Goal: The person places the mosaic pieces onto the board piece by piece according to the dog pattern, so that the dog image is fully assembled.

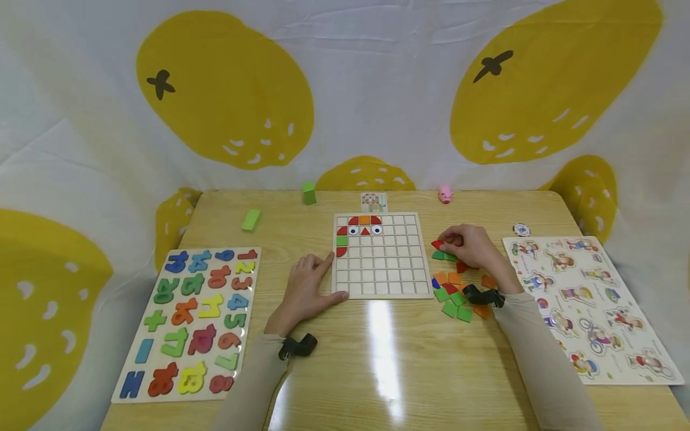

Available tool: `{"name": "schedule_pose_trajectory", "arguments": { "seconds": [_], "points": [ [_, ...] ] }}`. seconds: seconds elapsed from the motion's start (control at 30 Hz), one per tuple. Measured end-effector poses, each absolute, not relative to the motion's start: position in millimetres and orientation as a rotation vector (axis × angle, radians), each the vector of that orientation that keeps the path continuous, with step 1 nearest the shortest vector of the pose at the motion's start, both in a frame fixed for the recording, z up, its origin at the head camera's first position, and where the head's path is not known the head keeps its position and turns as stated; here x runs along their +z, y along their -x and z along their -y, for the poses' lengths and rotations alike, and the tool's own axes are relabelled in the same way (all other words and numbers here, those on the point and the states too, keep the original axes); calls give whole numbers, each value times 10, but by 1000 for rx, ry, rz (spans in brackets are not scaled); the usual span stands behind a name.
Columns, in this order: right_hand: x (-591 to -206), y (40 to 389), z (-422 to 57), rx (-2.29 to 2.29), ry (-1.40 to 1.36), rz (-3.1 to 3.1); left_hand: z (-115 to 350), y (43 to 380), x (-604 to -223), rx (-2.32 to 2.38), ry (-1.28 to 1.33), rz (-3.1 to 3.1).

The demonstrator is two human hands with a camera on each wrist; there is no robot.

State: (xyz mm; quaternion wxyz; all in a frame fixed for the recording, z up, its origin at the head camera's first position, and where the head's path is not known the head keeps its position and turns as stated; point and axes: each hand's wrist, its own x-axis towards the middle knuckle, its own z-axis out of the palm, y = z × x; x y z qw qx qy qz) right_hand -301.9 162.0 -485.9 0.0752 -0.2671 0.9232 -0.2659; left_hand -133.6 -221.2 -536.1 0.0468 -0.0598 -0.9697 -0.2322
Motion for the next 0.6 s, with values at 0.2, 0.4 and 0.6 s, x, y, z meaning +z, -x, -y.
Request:
{"name": "schedule_pose_trajectory", "arguments": {
  "seconds": [0.2, 0.4, 0.6],
  "points": [
    [-4892, 3015, -1573, -822, 736, -2758, 2231, 1329, -5393, -727, 186, 2957],
    [-4911, 3006, -1531, -883, 705, -2722, 2222, 1330, -5395, -743, 186, 2958],
    [-4900, 3014, -1403, -865, 817, -2695, 2226, 1339, -5384, -743, 178, 2950]
  ]
}}
